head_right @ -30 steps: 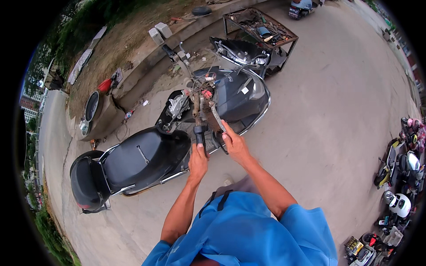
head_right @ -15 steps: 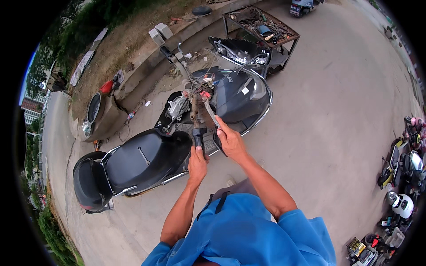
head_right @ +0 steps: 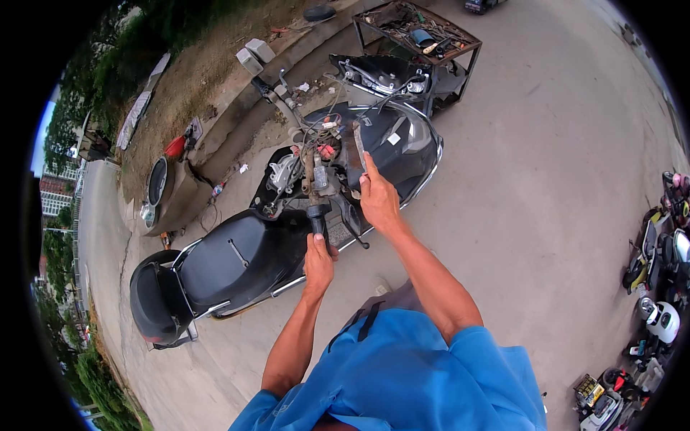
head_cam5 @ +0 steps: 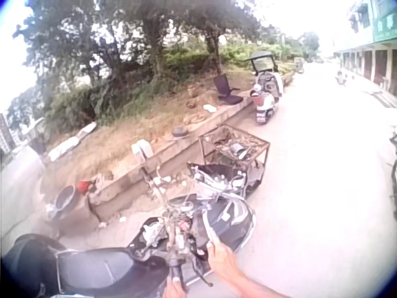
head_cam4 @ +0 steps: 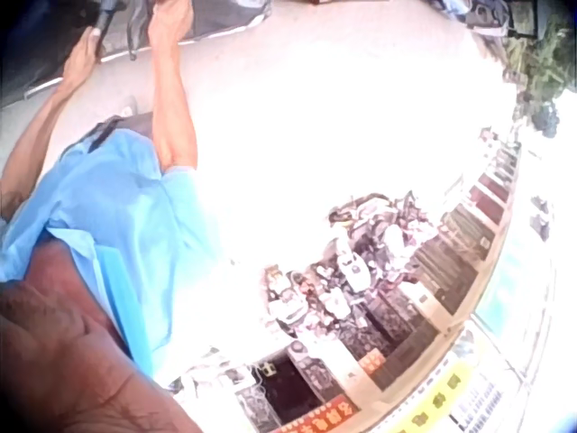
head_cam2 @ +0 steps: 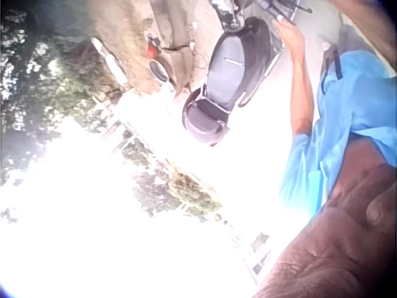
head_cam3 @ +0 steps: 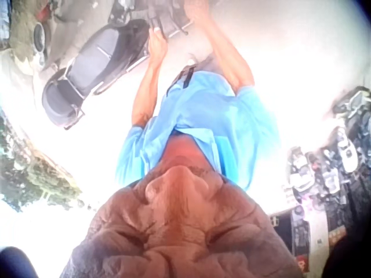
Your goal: The person works on the exposed wiring and handlebar components of a motorcycle using a screwdriver and their hands. They move between a parts cart and the motorcycle, pulling on wires, using a screwdriver to pry or loosen components, and handling a small electrical connector.
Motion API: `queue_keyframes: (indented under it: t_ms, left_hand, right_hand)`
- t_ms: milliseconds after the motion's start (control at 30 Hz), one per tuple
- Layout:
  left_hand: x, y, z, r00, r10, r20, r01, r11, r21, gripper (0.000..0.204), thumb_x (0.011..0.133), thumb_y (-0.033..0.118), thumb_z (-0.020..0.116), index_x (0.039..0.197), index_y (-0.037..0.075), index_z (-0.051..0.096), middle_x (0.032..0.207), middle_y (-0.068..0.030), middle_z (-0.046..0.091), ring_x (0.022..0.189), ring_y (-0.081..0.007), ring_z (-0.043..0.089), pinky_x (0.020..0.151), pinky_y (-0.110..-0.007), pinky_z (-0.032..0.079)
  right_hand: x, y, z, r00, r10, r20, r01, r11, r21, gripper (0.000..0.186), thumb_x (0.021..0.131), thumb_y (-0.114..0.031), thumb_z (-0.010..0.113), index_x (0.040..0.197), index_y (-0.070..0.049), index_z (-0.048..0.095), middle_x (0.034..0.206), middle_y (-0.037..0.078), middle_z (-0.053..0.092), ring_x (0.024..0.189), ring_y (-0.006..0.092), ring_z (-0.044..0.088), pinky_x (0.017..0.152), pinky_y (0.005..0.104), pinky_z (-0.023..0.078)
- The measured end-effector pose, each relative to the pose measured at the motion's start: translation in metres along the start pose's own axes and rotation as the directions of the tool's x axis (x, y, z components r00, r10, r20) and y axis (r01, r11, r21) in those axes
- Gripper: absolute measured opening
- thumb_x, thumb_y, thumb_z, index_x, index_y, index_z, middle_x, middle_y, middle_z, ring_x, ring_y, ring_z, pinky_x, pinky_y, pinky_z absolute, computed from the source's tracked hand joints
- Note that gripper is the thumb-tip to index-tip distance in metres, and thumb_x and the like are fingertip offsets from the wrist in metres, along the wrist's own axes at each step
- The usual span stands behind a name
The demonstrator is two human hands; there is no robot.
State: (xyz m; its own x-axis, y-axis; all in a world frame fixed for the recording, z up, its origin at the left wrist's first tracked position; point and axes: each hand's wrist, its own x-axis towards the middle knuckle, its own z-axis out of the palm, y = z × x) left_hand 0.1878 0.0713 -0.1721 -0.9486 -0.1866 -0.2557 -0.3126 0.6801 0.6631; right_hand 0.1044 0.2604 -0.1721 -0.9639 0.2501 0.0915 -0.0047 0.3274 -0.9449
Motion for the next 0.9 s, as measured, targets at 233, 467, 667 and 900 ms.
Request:
queue_keyframes:
  t_ms: [233,467,667,900]
  left_hand:
    - [0.002,-0.018,0.000,0.984,0.009,0.176,0.068,0.902,-0.427,0.050,0.107,0.051,0.030,0.107,0.004,0.048,0.087,-0.0080,0.063,0.073,-0.0188,0.064,0.064,-0.035,0.052]
    - [0.011,-0.026,0.003,0.977,0.011,0.214,0.120,0.799,-0.589,0.052,0.107,0.052,0.032,0.118,0.006,0.052,0.109,-0.0098,0.059,0.098,-0.0177,0.058,0.082,-0.033,0.050]
    - [0.017,-0.041,0.006,0.988,0.005,0.157,0.092,0.794,-0.601,0.053,0.107,0.053,0.032,0.121,0.006,0.052,0.112,-0.0068,0.055,0.107,-0.0162,0.049,0.095,-0.033,0.038]
    - [0.014,-0.031,0.011,0.984,0.010,0.178,0.106,0.771,-0.628,0.055,0.106,0.054,0.033,0.127,0.005,0.050,0.118,-0.0110,0.062,0.103,-0.0202,0.062,0.086,-0.035,0.049]
  right_hand:
    - [-0.138,-0.024,0.014,0.984,0.015,0.178,-0.001,0.997,-0.077,0.057,0.099,-0.009,0.051,0.154,-0.010,0.035,0.104,0.021,0.068,0.092,0.0389,0.067,0.079,0.0436,0.053]
    - [-0.063,-0.034,0.020,0.985,0.163,0.058,-0.170,0.974,0.148,0.058,0.101,-0.011,0.048,0.156,-0.009,0.029,0.107,0.027,0.066,0.093,0.0414,0.065,0.085,0.0486,0.050]
    - [-0.154,-0.023,0.030,0.973,0.118,0.197,-0.158,0.967,0.202,0.060,0.100,-0.013,0.051,0.156,-0.013,0.030,0.105,0.026,0.067,0.097,0.0386,0.067,0.089,0.0403,0.051]
    - [-0.065,0.017,-0.032,0.885,-0.396,0.244,0.411,0.911,-0.012,0.054,0.098,-0.014,0.057,0.150,-0.024,0.045,0.090,0.008,0.066,0.076,0.0338,0.066,0.067,0.0432,0.053]
